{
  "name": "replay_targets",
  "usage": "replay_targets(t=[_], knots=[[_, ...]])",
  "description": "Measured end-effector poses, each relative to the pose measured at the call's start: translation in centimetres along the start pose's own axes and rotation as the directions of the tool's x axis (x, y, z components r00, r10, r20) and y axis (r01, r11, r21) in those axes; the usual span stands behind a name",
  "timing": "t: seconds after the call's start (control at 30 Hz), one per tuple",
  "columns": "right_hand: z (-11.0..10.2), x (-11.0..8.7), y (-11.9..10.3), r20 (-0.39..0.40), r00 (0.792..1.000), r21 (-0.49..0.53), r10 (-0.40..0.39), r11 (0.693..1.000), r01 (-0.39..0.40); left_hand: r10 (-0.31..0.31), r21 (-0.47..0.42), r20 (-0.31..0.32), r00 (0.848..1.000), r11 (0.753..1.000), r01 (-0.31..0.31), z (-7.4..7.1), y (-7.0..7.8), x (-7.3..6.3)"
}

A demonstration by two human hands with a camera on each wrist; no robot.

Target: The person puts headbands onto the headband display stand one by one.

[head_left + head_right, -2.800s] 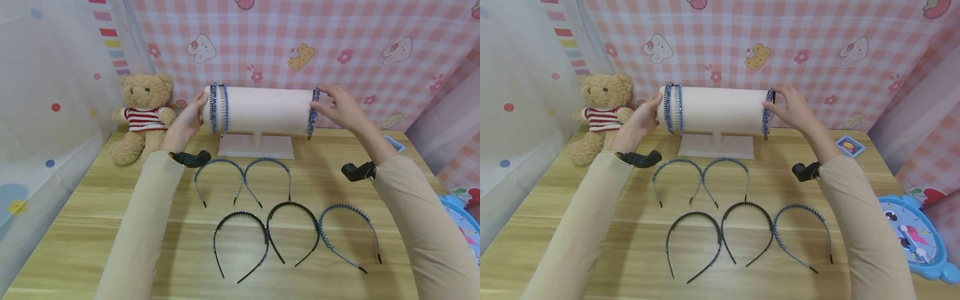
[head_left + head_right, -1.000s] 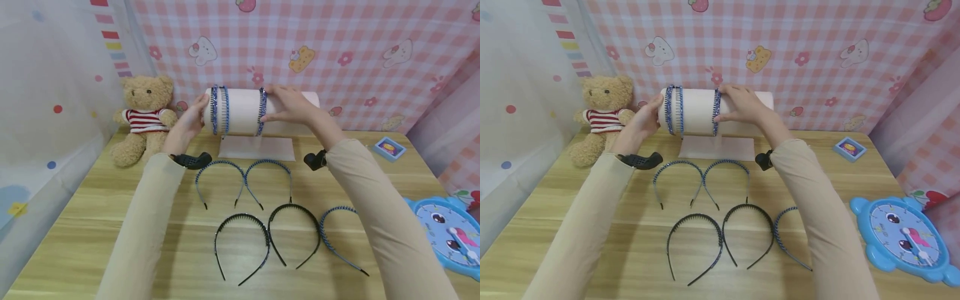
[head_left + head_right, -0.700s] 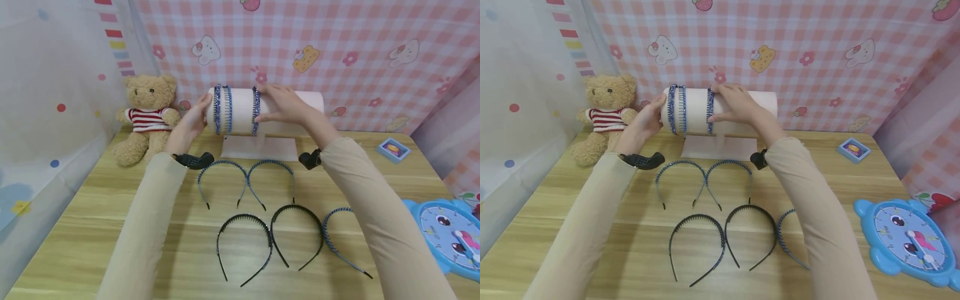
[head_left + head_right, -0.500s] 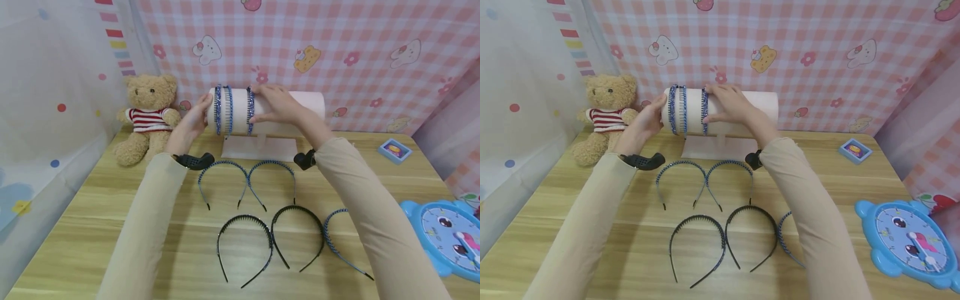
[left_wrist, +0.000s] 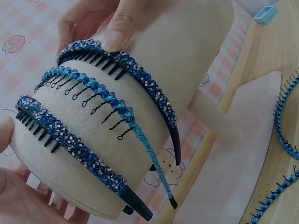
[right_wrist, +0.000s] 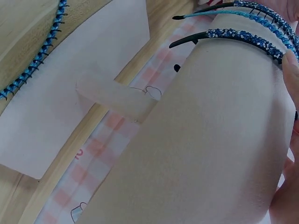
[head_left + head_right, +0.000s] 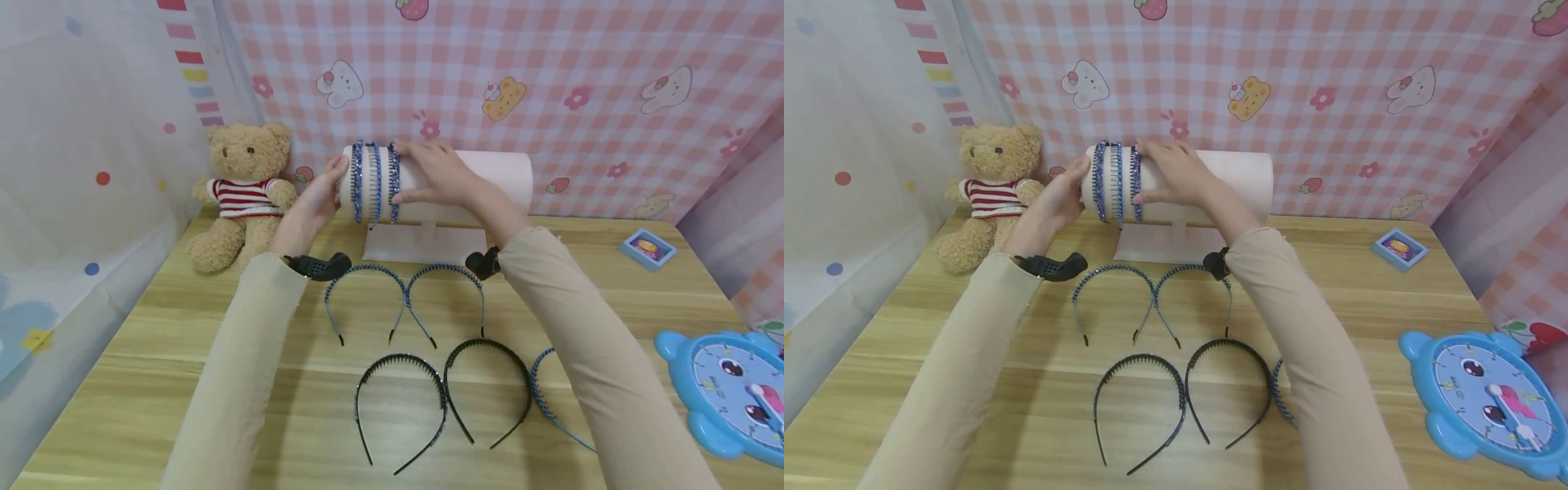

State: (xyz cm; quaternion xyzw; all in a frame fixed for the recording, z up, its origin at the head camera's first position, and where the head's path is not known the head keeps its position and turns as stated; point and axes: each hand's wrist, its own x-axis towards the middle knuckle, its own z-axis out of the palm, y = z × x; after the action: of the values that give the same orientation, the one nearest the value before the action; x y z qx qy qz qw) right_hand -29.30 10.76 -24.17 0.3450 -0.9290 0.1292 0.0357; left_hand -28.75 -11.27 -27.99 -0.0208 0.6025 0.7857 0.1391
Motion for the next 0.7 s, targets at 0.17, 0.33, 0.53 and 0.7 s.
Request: replay_targets(t=[0.17,0.33,0.53,0.7], knots=[[0.0,-0.1,-0.3,0.014,1.0,-0.014,0.017,1.0,-0.017,-0.006,0.022,-0.002,1.0,1.0,0.006,-0.1,0.0,0.0],[0.2,-0.2,-0.4,0.014,0.998,0.035,0.054,0.998,-0.055,0.001,0.03,-0.008,1.0,1.0,-0.001,0.0,0.0,0.1],[0.2,-0.9,-0.6,-0.021,0.996,0.098,0.091,0.991,-0.089,0.014,0.009,-0.004,1.0,1.0,-0.014,0.1,0.0,0.0],[0.0,-2.5,-0.3,-0.12,0.989,0.115,0.09,0.99,-0.076,0.015,0.006,0.0,1.0,1.0,-0.015,0.1,0.0,0.0]])
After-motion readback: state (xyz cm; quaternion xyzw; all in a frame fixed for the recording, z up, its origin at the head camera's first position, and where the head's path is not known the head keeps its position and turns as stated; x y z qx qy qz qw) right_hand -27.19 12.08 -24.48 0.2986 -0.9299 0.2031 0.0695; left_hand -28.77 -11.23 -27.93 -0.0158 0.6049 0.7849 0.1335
